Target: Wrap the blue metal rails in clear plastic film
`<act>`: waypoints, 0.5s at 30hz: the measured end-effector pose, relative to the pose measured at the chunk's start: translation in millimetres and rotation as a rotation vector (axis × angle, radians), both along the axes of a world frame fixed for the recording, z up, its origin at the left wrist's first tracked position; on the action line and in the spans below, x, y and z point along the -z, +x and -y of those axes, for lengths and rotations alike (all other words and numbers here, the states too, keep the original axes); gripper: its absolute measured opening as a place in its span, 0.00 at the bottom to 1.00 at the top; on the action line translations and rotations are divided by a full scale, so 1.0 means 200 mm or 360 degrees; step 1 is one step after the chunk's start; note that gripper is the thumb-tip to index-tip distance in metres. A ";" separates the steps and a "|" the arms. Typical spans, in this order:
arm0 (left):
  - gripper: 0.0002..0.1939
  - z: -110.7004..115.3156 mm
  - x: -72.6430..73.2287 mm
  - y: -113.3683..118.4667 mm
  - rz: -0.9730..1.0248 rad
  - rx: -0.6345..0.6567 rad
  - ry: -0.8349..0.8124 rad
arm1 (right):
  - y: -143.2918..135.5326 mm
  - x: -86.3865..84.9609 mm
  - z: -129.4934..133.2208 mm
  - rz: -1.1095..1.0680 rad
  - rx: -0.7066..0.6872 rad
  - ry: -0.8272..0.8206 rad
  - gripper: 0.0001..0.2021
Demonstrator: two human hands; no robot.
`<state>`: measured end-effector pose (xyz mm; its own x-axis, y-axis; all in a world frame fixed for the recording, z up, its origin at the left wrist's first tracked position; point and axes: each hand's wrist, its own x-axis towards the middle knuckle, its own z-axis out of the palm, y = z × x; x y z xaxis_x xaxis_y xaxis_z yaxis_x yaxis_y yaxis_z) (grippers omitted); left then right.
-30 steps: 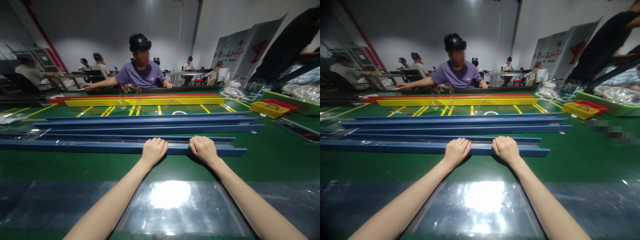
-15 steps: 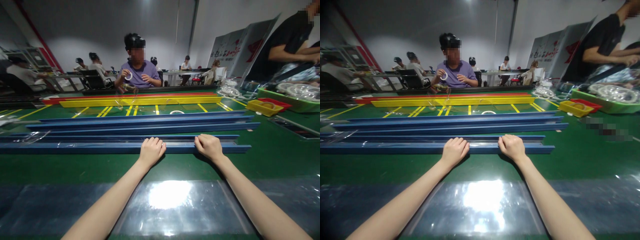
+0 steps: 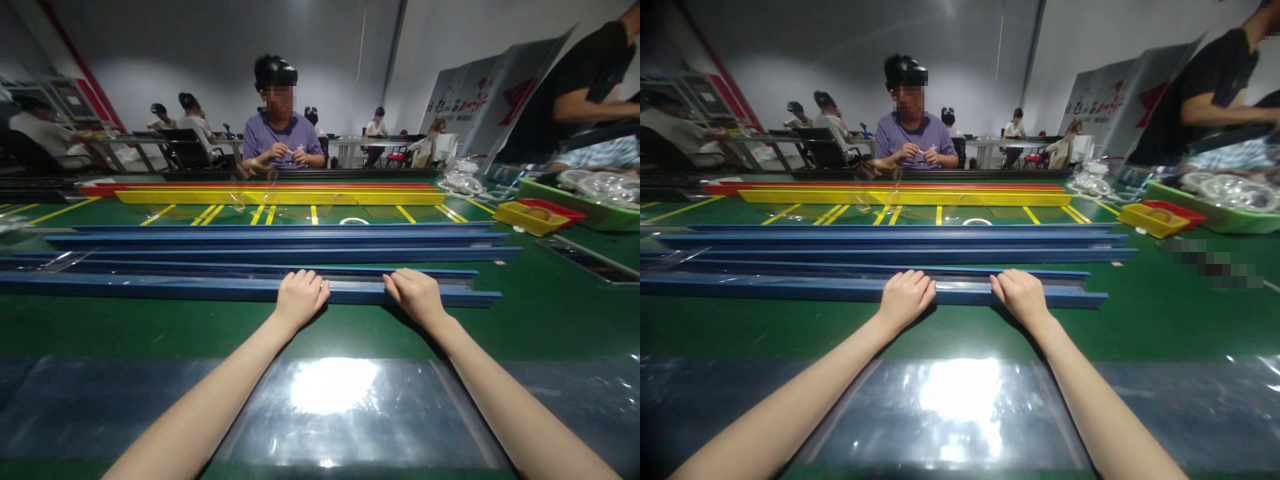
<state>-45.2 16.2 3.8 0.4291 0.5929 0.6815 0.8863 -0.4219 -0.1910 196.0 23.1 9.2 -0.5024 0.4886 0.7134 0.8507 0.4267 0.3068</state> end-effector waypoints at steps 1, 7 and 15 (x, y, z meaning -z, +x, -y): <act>0.17 0.00 0.00 0.00 0.0001 -0.0003 0.0002 | 0.00 0.00 0.00 -0.0010 -0.0003 -0.0013 0.17; 0.17 0.00 -0.01 0.00 0.0000 -0.0015 0.0018 | 0.00 -0.01 0.00 -0.0014 -0.0022 -0.0081 0.17; 0.17 0.00 0.00 0.00 0.0008 0.0006 0.0053 | -0.05 0.00 0.02 -0.0144 0.0172 -0.0032 0.17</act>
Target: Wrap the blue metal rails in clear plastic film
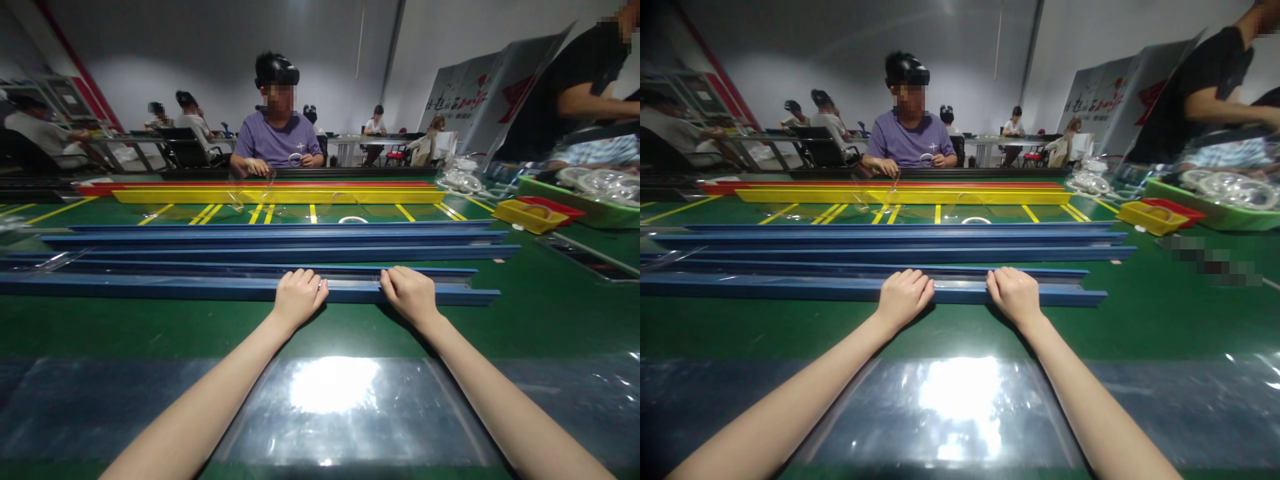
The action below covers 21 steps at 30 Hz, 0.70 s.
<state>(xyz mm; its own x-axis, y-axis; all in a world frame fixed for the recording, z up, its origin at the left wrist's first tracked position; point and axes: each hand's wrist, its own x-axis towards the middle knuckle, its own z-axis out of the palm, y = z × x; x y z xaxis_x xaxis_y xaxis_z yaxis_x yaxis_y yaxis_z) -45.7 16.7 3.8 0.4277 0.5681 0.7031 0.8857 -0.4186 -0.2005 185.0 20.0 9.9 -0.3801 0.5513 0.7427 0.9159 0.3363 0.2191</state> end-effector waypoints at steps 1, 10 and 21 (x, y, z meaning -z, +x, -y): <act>0.17 0.00 0.00 0.00 0.0002 0.0005 0.0003 | 0.00 0.00 0.00 -0.0033 0.0025 0.0010 0.18; 0.16 0.00 -0.01 -0.02 0.0001 0.0004 0.0006 | 0.01 0.02 -0.04 -0.0011 0.0036 0.0251 0.19; 0.16 -0.01 -0.01 -0.02 -0.0012 0.0088 0.0024 | 0.17 0.03 -0.05 -0.0090 0.0251 0.0146 0.21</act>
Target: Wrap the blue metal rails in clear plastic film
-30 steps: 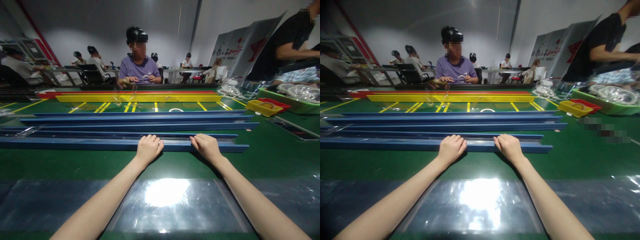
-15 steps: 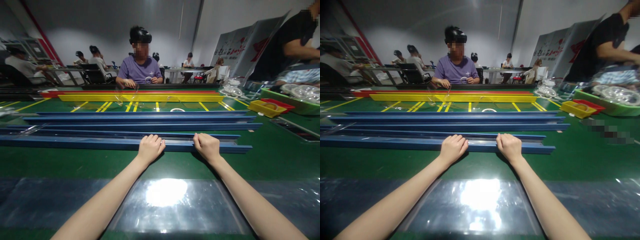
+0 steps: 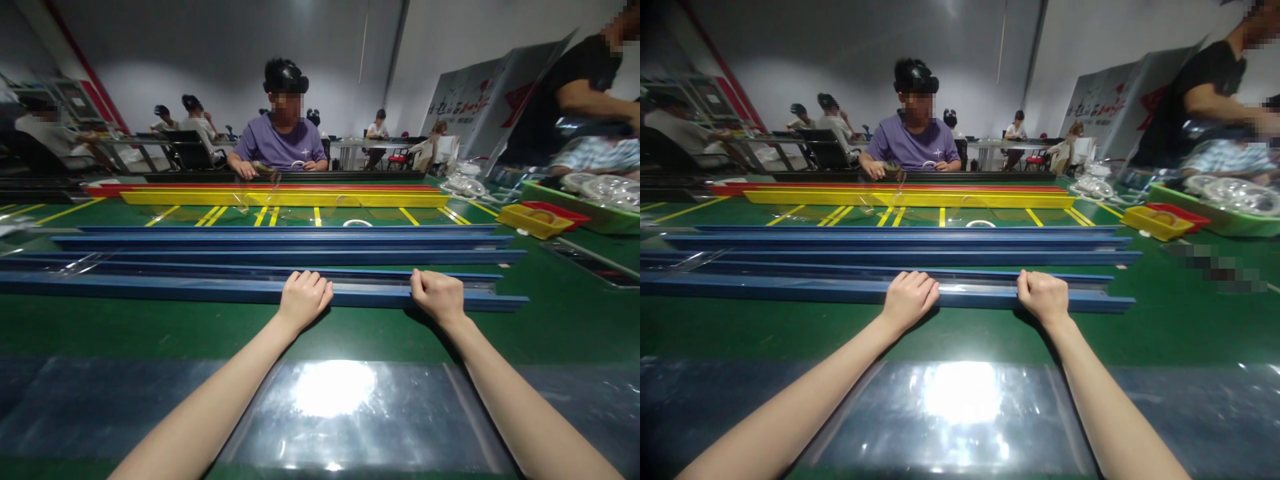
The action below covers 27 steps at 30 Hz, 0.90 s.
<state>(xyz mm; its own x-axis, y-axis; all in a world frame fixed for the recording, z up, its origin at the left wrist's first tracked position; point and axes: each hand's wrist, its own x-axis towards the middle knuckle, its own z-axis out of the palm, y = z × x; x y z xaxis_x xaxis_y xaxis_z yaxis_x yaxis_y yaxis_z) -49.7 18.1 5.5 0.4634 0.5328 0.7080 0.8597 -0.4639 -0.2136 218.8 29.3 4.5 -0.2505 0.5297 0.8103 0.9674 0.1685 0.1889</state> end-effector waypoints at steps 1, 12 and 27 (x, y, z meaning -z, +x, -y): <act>0.16 0.00 0.00 0.00 -0.0001 0.0018 0.0006 | 0.01 0.00 0.00 -0.0015 0.0014 -0.0022 0.21; 0.18 0.00 0.00 0.01 0.0003 0.0051 0.0000 | 0.00 -0.01 0.01 -0.0124 0.0061 -0.0232 0.21; 0.19 -0.01 0.01 0.01 -0.0011 0.0051 0.0018 | 0.01 -0.02 0.01 -0.0140 0.0063 -0.0433 0.20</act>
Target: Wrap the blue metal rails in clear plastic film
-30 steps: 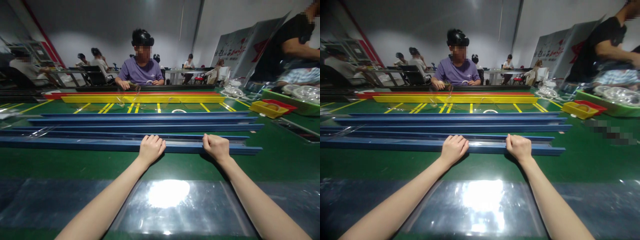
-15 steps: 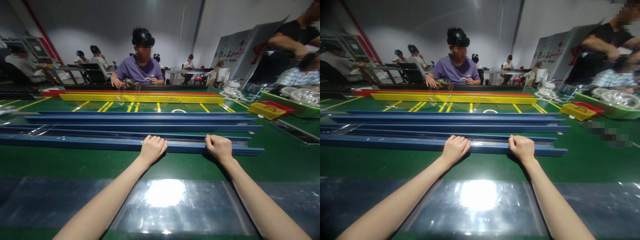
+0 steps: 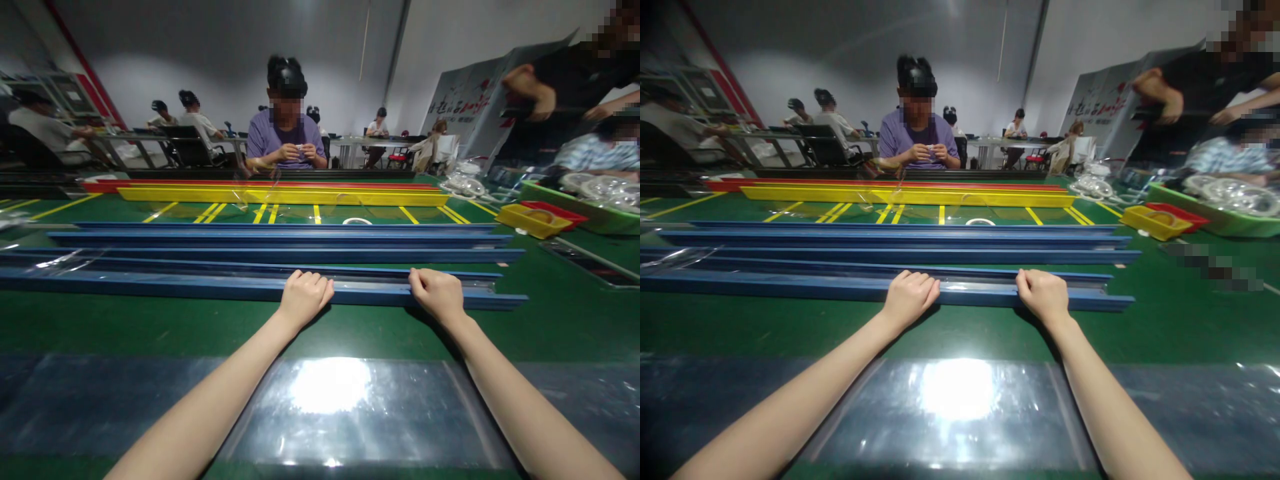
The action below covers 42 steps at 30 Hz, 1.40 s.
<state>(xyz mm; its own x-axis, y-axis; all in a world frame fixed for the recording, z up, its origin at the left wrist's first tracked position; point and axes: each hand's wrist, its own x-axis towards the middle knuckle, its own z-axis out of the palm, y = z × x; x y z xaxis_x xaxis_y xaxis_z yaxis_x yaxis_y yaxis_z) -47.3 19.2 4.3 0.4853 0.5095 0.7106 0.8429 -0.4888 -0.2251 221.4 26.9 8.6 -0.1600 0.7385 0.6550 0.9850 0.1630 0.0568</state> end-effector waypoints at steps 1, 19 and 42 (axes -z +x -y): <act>0.19 0.00 0.00 0.00 0.0000 0.0000 0.0001 | 0.00 -0.01 0.00 0.0024 -0.0022 -0.0033 0.20; 0.19 0.00 0.00 0.00 0.0020 -0.0013 -0.0078 | -0.08 -0.03 0.04 0.0093 -0.0686 -0.0389 0.15; 0.18 0.00 0.00 0.00 0.0010 -0.0019 -0.0054 | -0.08 -0.04 0.05 0.0155 -0.0784 -0.0377 0.14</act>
